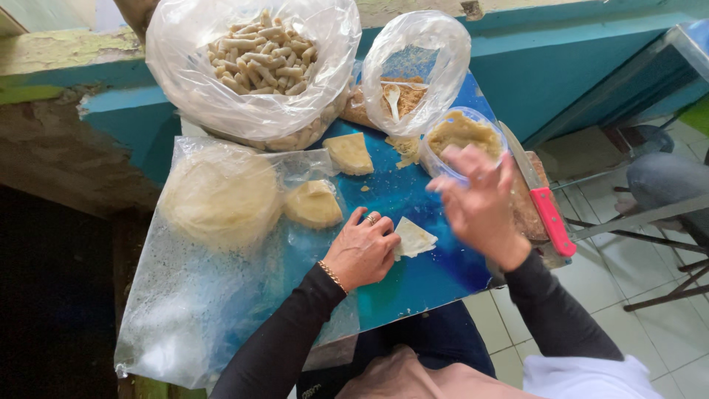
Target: The person pinches off small pieces of dough, flattens them into thin rounds on the table, spoons a brown filling from a plastic container onto each round, folds the dough over the filling and pinches it closed, and places the finished snack into a large plastic bag already filled with similar wrapped pieces.
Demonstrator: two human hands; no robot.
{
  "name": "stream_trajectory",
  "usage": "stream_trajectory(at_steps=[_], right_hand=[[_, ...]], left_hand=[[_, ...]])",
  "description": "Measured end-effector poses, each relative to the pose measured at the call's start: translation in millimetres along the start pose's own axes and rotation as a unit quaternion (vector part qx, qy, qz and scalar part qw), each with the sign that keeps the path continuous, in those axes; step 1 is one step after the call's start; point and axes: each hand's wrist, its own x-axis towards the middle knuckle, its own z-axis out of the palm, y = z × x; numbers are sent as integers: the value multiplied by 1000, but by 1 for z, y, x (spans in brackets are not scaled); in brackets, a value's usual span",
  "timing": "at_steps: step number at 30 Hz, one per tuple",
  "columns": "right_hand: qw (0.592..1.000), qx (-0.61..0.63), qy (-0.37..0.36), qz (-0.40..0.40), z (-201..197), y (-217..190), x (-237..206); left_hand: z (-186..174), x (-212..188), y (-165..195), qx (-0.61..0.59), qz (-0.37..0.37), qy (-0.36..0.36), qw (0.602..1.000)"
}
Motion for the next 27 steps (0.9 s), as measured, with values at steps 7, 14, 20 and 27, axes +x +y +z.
stream_trajectory(at_steps=[7,14,20,27], right_hand=[[967,-146,-116,-172,10,-31,-25],[968,-134,-100,-187,10,-12,-7],[984,148,-100,-24,14,-10,2],[989,112,-90,21,23,-17,-1]], left_hand=[[5,-1,-4,8,-4,1,1000],[3,-1,-1,8,-6,-6,1000],[0,-2,1,7,-7,-11,1000],[3,-3,-2,13,-10,-13,1000]])
